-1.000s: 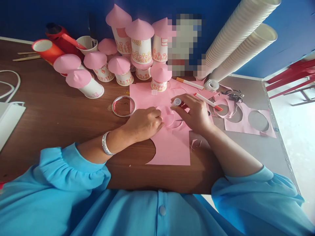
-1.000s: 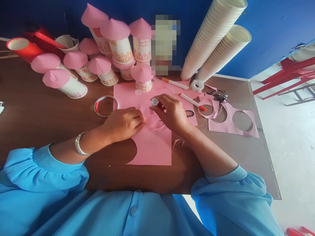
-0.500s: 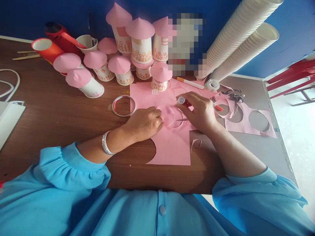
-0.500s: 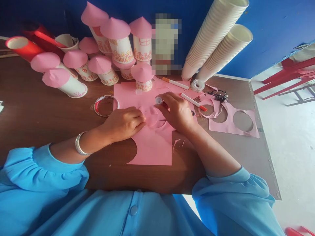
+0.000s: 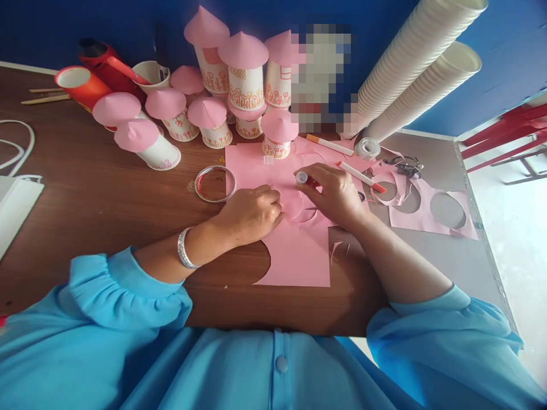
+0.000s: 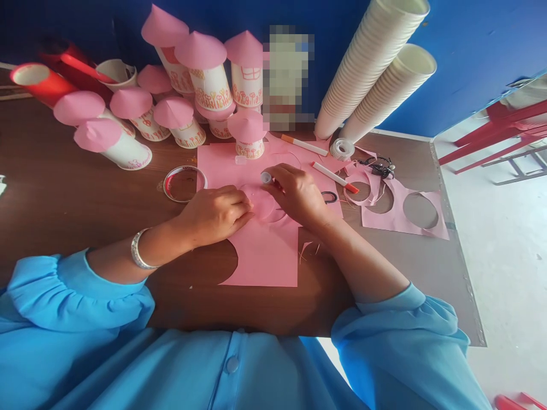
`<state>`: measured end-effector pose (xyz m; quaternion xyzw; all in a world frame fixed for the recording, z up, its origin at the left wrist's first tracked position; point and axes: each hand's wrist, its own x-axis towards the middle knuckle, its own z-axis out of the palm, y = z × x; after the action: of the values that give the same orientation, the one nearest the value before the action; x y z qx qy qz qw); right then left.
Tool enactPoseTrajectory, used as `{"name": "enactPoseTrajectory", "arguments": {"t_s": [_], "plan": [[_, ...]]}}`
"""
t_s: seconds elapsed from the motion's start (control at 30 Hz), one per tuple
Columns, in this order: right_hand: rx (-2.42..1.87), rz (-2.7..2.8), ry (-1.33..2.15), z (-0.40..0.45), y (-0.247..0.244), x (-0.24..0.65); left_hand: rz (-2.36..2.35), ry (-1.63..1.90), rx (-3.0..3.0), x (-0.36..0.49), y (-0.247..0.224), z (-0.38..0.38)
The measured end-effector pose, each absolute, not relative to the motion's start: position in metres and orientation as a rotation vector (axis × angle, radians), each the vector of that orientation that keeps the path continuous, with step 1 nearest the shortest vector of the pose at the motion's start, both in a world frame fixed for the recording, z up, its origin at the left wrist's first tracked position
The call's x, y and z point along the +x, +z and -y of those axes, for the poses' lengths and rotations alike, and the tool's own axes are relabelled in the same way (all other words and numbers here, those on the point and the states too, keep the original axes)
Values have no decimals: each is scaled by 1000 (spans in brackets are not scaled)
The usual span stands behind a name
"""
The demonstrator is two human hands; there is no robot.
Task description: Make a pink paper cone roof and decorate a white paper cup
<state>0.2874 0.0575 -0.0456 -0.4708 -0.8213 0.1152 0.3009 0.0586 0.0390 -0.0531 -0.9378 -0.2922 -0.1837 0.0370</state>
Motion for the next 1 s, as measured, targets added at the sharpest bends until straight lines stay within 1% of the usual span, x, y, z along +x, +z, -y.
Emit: {"name": "enactPoseTrajectory", "arguments": {"t_s": [0.13, 0.33, 0.4, 0.53, 0.63, 0.7, 0.83, 1.0], "plan": [[-1230, 2074, 284, -53, -39, 288, 887, -595, -2865, 59, -53, -38], [-1119, 2091, 569, -48, -50, 268, 887, -571, -2846, 60, -50, -38], [-1158, 2123, 545, -49, -52, 267, 895, -558, -2849, 60, -50, -39], [-1274, 2151, 374, -52, -47, 279, 919, -531, -2875, 59, -50, -38], [-1298, 1976, 328, -55, -39, 290, 930, -516, -2904, 59, -49, -38], [-1291, 1728, 426, -58, -35, 297, 955, -494, -2929, 58, -48, -38], [-1178, 1315, 840, -66, -38, 305, 1056, -511, -3011, 56, -47, -43], [-1050, 1089, 1292, -63, -43, 300, 1171, -810, -3089, 53, -40, -51]]}}
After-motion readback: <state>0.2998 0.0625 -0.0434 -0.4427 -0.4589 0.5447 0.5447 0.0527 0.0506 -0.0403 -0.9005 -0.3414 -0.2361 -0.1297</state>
